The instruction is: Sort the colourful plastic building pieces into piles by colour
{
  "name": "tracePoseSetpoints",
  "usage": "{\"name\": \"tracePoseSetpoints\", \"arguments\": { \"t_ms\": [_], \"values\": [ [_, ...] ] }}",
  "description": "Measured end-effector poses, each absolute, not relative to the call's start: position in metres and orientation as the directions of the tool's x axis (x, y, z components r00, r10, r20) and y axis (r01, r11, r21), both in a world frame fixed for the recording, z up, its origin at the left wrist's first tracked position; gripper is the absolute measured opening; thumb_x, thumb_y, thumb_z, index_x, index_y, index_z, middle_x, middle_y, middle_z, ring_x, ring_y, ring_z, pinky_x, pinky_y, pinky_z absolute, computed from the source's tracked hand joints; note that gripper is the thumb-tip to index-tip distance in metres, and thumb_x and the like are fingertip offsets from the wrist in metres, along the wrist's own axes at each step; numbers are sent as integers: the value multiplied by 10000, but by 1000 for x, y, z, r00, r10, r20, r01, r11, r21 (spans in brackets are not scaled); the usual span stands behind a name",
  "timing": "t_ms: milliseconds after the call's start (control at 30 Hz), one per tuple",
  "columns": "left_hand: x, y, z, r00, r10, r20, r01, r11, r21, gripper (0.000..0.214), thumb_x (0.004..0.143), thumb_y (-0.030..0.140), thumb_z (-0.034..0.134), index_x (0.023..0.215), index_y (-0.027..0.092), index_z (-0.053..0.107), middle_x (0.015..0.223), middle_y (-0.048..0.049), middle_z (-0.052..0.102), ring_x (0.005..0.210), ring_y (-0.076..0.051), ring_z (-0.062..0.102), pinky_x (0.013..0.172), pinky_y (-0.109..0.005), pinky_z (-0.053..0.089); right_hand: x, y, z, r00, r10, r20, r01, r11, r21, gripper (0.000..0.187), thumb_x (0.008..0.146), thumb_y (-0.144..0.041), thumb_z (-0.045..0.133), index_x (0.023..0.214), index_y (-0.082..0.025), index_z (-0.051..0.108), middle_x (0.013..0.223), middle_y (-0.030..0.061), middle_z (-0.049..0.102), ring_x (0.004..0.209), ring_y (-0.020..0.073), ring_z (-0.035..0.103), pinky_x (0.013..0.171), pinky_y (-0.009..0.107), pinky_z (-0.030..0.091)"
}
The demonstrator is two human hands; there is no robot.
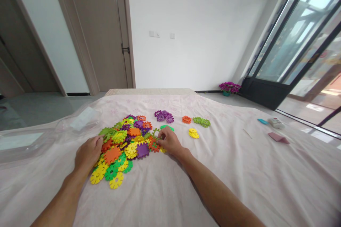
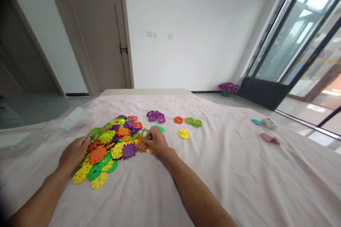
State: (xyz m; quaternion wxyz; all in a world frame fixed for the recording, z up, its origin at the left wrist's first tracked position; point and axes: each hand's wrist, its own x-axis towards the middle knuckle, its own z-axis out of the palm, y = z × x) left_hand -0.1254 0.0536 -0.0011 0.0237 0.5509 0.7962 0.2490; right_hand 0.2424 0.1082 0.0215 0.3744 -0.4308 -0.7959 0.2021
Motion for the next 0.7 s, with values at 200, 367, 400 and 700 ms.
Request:
{"name": "tracePoseSetpoints", "arguments": {
  "t_ms": [200,367,400,700],
  "values": [
    [-123,52,1,-395,886,243,865,270,422,592,981,450,240,1284,182,672,1372,-133,632,1243,-313,588,1023,-419,447,239,96,25,-455,753,475,580,656,-484,222,786,-33,571,897,-213,640,961,36,541,858,169,529,728,257,409],
    [-124,52,1,-392,888,240,867,270,419,580,975,440,257,1279,183,680,1360,-134,641,1232,-310,595,1001,-410,461,243,102,21,-295,771,564,539,622,-568,424,818,-102,570,1217,-222,650,1015,59,581,885,186,568,806,294,471],
    [-124,53,1,-392,889,236,867,272,418,582,976,438,253,1283,184,677,1365,-131,638,1237,-306,592,1004,-405,459,246,107,20,-202,783,589,526,594,-609,463,813,-114,570,1261,-212,635,1025,63,598,889,189,575,827,309,482],
    [-127,55,-2,-403,888,221,864,288,414,591,983,455,228,1270,194,674,1371,-124,635,1251,-291,578,1017,-393,444,304,156,19,343,907,245,161,200,-966,535,752,-317,602,1252,-125,619,785,8,639,626,156,614,565,284,565]
  ]
}}
